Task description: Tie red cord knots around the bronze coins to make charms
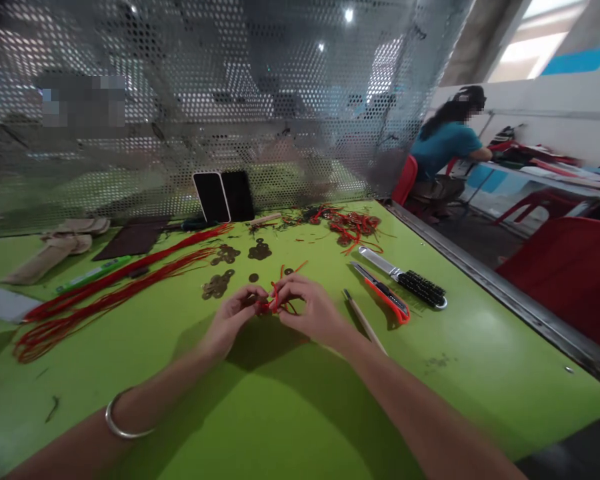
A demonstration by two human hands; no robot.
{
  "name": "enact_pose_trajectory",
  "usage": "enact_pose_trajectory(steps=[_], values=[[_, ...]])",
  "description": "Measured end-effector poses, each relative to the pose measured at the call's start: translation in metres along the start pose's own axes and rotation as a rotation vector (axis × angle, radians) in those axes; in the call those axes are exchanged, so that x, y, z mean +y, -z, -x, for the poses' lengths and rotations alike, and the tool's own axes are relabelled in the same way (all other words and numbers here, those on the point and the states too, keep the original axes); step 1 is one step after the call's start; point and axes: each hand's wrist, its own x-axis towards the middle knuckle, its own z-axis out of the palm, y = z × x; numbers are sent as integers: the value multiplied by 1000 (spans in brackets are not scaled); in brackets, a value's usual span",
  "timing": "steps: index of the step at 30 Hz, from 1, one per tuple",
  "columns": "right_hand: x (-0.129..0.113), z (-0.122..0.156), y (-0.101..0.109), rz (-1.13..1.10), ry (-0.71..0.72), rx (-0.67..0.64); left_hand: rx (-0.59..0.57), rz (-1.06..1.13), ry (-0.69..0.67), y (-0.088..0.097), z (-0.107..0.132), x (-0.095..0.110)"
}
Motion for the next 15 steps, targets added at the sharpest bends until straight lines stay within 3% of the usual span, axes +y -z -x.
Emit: enact_pose_trajectory(steps=[6,10,15], values=[[5,1,-6,-66,-74,-9,51,-10,-34,-2,0,-3],[9,1,-9,-73,-172,45,42,-76,-71,-5,1,-4],[13,1,-10,-114,-176,108,57,-56,-55,-6,0,-3]])
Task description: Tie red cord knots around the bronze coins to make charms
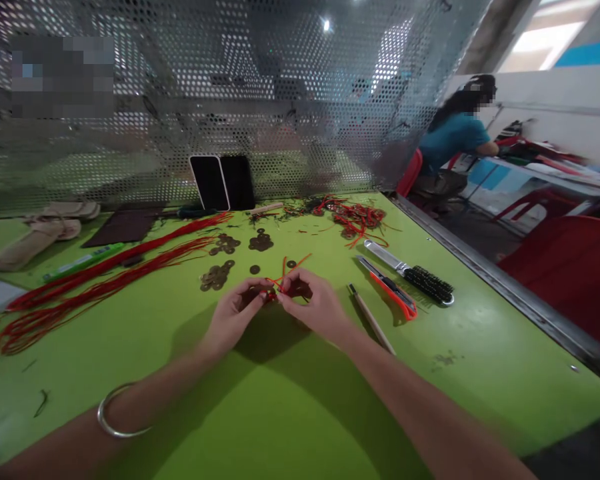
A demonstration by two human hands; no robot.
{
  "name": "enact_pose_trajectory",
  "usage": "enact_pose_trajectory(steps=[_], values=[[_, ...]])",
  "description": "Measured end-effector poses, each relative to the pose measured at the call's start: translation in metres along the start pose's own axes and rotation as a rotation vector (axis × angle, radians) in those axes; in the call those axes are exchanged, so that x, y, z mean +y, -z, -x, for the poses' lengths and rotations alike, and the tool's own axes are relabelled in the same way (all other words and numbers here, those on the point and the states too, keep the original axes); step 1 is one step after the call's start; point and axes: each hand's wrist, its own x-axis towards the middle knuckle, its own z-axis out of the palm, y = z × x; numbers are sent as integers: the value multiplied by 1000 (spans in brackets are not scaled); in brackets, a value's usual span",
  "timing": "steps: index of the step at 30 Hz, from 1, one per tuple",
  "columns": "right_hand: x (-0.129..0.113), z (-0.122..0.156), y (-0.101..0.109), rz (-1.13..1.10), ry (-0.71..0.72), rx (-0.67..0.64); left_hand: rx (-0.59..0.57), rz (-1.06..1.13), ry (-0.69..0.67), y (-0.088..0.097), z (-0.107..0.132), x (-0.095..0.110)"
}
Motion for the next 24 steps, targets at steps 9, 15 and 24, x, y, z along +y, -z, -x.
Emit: enact_pose_trajectory(steps=[9,15,24], values=[[-2,1,-1,-77,-50,24,-15,29,42,1,1,5],[-5,2,-4,-117,-72,23,-64,-111,26,0,2,4],[-10,4,-8,-115,-69,45,-149,-188,70,3,2,6]])
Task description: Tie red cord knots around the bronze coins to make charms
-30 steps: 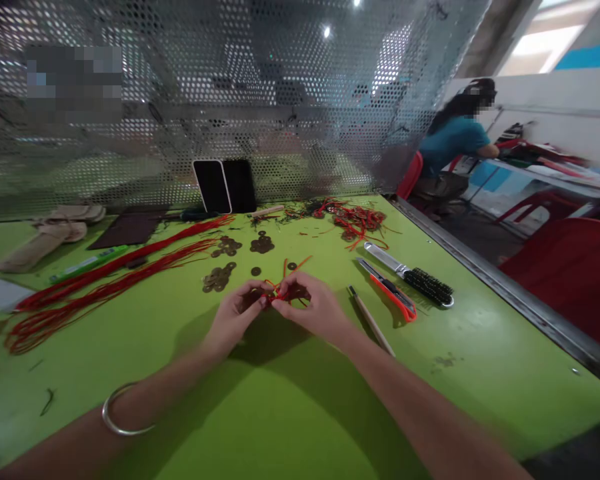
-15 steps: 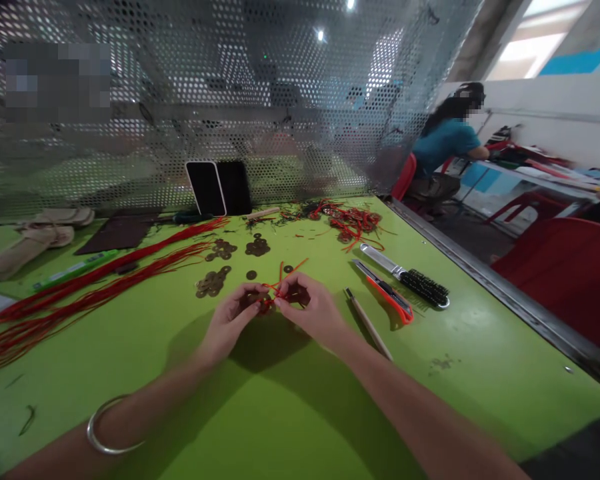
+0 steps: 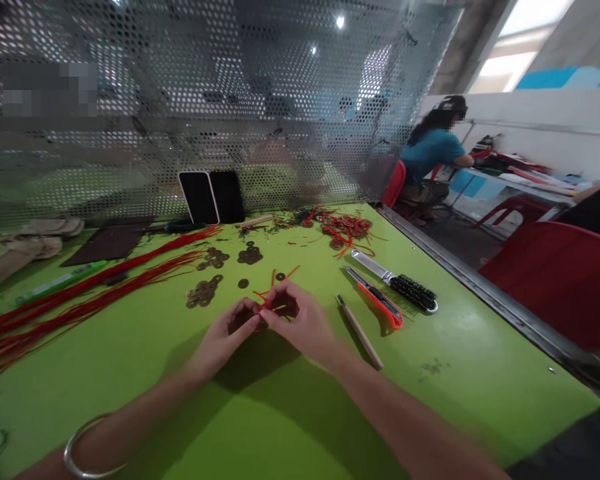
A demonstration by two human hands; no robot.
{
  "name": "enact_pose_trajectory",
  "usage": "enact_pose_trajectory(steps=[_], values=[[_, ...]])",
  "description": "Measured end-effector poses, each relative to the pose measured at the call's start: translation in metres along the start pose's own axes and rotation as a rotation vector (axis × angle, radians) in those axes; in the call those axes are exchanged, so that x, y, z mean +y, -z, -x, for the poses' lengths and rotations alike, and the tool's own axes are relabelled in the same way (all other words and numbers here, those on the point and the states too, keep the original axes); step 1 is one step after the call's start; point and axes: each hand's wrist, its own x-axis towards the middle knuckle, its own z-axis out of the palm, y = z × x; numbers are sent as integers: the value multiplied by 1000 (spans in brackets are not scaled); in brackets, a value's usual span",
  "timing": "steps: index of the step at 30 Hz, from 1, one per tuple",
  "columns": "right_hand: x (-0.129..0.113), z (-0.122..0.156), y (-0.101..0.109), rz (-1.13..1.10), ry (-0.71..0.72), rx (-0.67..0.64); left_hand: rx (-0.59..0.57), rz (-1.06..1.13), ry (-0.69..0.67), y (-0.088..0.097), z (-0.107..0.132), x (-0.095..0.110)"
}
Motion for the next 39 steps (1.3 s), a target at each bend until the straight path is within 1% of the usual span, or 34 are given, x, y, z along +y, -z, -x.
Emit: enact_pose_trajectory(steps=[4,7,10,13,19,25,27,32,35,37,39], values=[[1,1,-2,7,13,11,-29,62,-14,0,0,-1],[1,2,-3,28,14,16,-67,105,8,0,-1,-2],[1,2,-4,22,6,32,-92,110,29,0,-1,-1],[0,3,-5,5,-4,39,-92,104,16,0,-1,1],[1,2,-5,-1,-22,41,-47,177,51,-1,-1,-1],[4,2,-4,0,-7,4,69,258,89,0,-4,-5],[5,1,-4,15,-2,-4,86,268,98,2,-4,-6],[10,0,-5,121,-28,18,70,269,112,7,-5,-10],[11,0,-8,200,-53,1,70,280,109,9,-5,-14],[11,1,-11,289,-82,-11,101,287,115,8,-6,-15],[9,4,-14,335,-138,-53,174,277,110,7,-6,-16]])
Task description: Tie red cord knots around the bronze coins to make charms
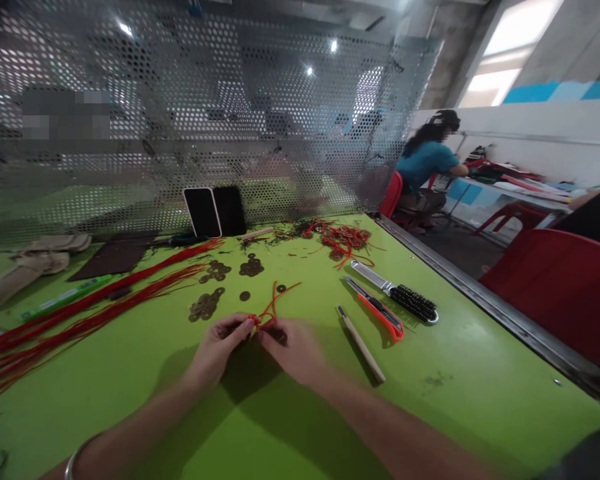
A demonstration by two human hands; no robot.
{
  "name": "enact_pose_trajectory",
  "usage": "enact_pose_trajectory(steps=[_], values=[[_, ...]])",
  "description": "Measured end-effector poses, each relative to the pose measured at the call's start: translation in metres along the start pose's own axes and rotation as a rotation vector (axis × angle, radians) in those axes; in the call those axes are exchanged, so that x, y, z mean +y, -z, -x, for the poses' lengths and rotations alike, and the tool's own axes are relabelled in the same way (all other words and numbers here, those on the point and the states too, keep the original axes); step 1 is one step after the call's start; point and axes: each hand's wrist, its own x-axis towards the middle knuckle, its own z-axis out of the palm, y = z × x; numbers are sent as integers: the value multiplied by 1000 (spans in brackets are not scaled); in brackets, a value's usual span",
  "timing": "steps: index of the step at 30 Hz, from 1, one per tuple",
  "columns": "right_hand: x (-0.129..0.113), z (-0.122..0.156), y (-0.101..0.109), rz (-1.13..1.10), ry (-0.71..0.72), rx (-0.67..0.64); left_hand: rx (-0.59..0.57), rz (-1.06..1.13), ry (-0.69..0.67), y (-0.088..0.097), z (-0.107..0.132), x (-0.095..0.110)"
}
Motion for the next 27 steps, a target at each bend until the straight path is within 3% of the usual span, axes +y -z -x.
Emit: enact_pose_trajectory(steps=[4,7,10,20,27], values=[[-3,5,-1,-184,-97,-151,84,-195,-134,-3,1,1],[-5,7,1,-286,-104,-186,86,-442,-265,-5,5,5],[-8,8,4,-314,-93,-216,76,-539,-320,-6,8,10],[-8,0,13,-452,-80,-86,-95,-594,-342,-8,12,17],[-6,-2,13,-431,-69,-55,-80,-598,-332,-8,12,14]])
